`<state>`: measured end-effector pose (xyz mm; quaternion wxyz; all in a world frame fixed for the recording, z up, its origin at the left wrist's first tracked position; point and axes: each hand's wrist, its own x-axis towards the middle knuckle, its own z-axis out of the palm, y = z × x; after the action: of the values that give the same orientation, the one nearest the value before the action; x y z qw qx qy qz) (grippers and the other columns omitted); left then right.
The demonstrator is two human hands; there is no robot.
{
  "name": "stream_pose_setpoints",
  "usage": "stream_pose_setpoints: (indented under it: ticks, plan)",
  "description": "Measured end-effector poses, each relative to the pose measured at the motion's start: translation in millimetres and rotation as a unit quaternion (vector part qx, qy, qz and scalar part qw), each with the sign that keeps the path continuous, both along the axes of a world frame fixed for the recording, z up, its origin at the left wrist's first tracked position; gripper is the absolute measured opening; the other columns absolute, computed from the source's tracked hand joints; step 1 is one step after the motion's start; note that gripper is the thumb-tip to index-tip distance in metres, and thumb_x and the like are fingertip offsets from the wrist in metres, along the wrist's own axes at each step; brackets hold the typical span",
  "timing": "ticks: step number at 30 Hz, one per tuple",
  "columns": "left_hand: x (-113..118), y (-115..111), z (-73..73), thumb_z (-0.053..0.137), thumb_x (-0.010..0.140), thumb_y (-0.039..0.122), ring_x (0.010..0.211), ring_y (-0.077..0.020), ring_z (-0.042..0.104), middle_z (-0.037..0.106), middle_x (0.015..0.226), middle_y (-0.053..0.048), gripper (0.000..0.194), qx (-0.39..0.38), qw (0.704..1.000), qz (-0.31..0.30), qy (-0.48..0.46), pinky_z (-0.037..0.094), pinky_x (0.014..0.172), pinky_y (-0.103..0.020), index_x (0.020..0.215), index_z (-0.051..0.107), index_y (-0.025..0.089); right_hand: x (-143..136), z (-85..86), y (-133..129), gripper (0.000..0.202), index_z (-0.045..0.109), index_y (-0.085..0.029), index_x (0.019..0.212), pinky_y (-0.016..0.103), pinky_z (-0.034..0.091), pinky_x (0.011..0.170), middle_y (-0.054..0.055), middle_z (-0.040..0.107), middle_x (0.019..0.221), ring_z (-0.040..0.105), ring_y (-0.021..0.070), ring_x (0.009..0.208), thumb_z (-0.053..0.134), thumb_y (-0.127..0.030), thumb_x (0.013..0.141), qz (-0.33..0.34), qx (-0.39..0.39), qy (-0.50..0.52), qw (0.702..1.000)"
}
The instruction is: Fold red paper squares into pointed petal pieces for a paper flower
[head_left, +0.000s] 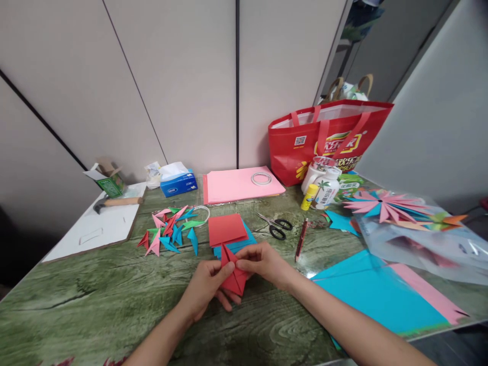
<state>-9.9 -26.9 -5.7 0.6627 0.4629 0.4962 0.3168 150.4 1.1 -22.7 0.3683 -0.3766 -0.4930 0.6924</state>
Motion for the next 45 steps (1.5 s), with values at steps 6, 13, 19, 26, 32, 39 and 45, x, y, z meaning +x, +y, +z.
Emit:
stream_pose_setpoints:
  ticks: [6,13,19,26,32,39,45]
  plan:
    - [1.3,-0.7,-1.5,0.064,0.066,0.044,0.042,-0.016,0.062,0.066,0.051,-0.008,0.037,-0.028,0.999,0.014,-0.013,0.048,0.036,-0.02,0.068,0.061,0.007,-0.7,-1.9,-0.2,0.031,0.066,-0.013,0.067,0.023,0.044,0.052,-0.003,0.061,0.055,0.052,0.0079,0.048,0.075,-0.039,0.052,-0.024,-0.011,-0.009,1.0]
    - [2.5,-1.0,-2.1,0.065,0.065,0.042,0.04,-0.0165,0.062,0.066,0.048,-0.007,0.035,-0.025,0.999,0.029,-0.013,0.048,0.035,-0.021,0.065,0.06,0.007,-2.5,1.9,-1.7,0.028,0.066,-0.013,0.066,0.022,0.041,0.051,-0.004,0.059,0.053,0.049,0.0073,0.048,0.074,-0.036,0.054,-0.035,-0.003,-0.018,0.999]
    - [4.0,-2.0,-5.8,0.064,0.067,0.039,0.035,-0.0155,0.06,0.064,0.042,-0.005,0.032,0.008,0.999,0.039,-0.003,0.046,0.031,-0.02,0.06,0.059,0.008,-3.4,1.7,-3.3,0.028,0.065,-0.012,0.067,0.022,0.039,0.051,-0.003,0.059,0.056,0.049,0.0077,0.049,0.072,-0.037,0.056,-0.034,0.017,-0.022,0.999]
    - [1.7,-3.7,-1.9,0.064,0.067,0.037,0.028,-0.0126,0.055,0.06,0.036,-0.003,0.031,0.038,0.999,0.002,-0.01,0.041,0.027,-0.017,0.055,0.057,0.009,-1.4,6.0,-4.2,0.03,0.063,-0.013,0.065,0.02,0.034,0.049,-0.004,0.052,0.053,0.042,0.0066,0.049,0.068,-0.042,0.062,0.005,0.041,-0.003,0.999]
    - [6.6,-8.8,1.5,0.065,0.066,0.036,0.027,-0.0112,0.054,0.06,0.035,-0.004,0.032,0.02,0.999,-0.03,-0.003,0.041,0.028,-0.016,0.051,0.058,0.009,-3.9,8.0,-5.4,0.029,0.063,-0.013,0.057,0.021,0.029,0.05,-0.005,0.047,0.049,0.035,0.0067,0.049,0.067,-0.041,0.063,-0.02,0.065,0.024,0.997]
    - [6.3,-9.1,-0.8,0.065,0.066,0.037,0.029,-0.0122,0.055,0.061,0.036,-0.004,0.032,0.022,0.999,-0.041,-0.001,0.043,0.029,-0.017,0.051,0.059,0.009,-8.2,5.3,-7.2,0.022,0.063,-0.013,0.058,0.023,0.034,0.054,-0.002,0.055,0.055,0.042,0.0085,0.051,0.069,-0.034,0.061,-0.06,0.073,0.013,0.995]
    - [7.9,-8.6,-3.2,0.064,0.067,0.036,0.029,-0.0124,0.056,0.061,0.036,-0.004,0.032,0.028,0.999,-0.036,0.003,0.043,0.03,-0.017,0.05,0.059,0.009,-11.4,5.6,-11.0,0.021,0.056,-0.015,0.059,0.023,0.036,0.053,-0.002,0.052,0.057,0.042,0.0097,0.053,0.06,-0.033,0.069,-0.084,0.144,-0.047,0.985]
